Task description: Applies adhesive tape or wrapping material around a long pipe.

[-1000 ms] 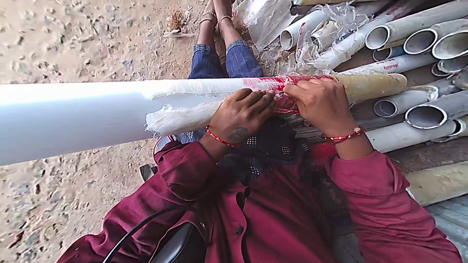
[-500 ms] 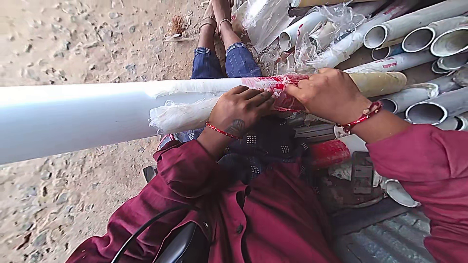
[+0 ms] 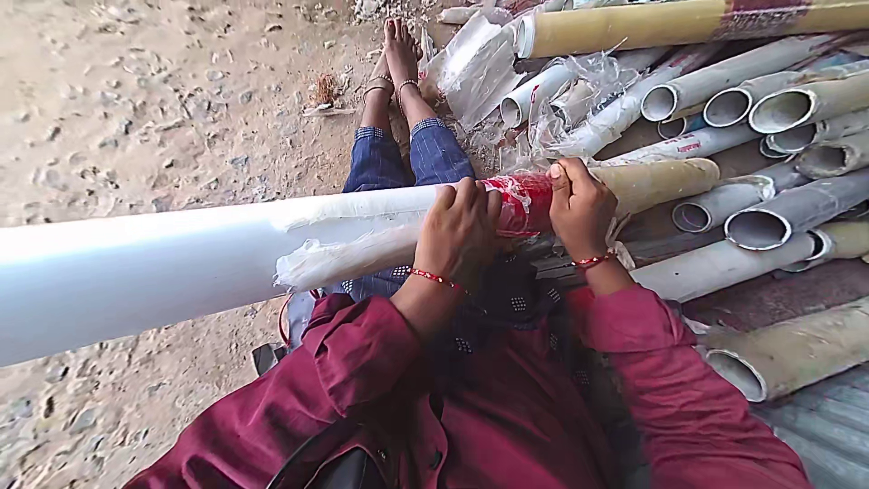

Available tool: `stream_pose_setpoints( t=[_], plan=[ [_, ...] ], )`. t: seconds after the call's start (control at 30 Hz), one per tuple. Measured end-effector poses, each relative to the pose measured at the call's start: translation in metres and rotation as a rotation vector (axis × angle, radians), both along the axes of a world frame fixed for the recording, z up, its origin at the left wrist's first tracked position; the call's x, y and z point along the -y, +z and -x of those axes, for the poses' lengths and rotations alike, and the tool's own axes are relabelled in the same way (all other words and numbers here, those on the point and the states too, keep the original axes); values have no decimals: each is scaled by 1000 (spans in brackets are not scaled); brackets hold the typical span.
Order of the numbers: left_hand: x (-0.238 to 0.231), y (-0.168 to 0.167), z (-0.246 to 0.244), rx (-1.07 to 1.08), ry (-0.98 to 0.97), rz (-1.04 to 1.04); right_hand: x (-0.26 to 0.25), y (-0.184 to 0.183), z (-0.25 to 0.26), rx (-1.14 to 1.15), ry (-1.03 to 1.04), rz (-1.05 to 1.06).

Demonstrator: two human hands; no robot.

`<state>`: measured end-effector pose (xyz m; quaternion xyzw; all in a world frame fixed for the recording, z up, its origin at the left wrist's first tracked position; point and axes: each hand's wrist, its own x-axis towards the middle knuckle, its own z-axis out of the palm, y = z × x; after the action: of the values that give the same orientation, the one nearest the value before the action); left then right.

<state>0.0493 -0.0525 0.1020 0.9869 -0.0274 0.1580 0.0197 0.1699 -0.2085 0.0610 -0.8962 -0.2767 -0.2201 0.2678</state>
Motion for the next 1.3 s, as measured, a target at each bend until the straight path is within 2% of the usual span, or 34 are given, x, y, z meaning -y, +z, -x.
stream_pose_setpoints(
  t=[0.07, 0.13, 0.27, 0.57, 0.7, 0.8, 0.87, 0.97, 1.03, 1.1, 1.17, 1.3],
  plan=[
    [6, 7, -12, -204, 23, -79, -14, -20, -3, 43, -35, -71],
    [7, 20, -24, -436, 30, -43, -24, -27, -10, 86, -34, -141],
    [-2, 23, -28, -560, -87, -23, -27, -31, -18, 134, -18, -226],
    [10, 10, 0, -357, -195, -341, -29, -35, -20, 183, -15, -240],
    [-8, -4, -3, -157, -235, -168, -32, -32, -22, 131, -42, -235],
    [-15, -4, -2, 35, -258, -44, -32, -25, -17, 91, -110, -217],
    [-11, 0, -2, 100, -233, -17, -27, -19, -3, 63, -157, -279],
    [-4, -9, -5, 33, -269, -115, -12, -18, 31, -161, -167, -441],
    [0, -22, -3, 104, -361, -68, 0, -18, 51, -371, -157, -475],
    [-5, -40, 5, 284, -504, 42, 10, -16, 61, -500, -117, -441],
    [-17, -57, 16, 382, -625, 72, 14, -14, 68, -516, -56, -371],
    [-28, -77, 33, 345, -630, 78, 8, -11, 80, -425, -3, -147]
  ],
)
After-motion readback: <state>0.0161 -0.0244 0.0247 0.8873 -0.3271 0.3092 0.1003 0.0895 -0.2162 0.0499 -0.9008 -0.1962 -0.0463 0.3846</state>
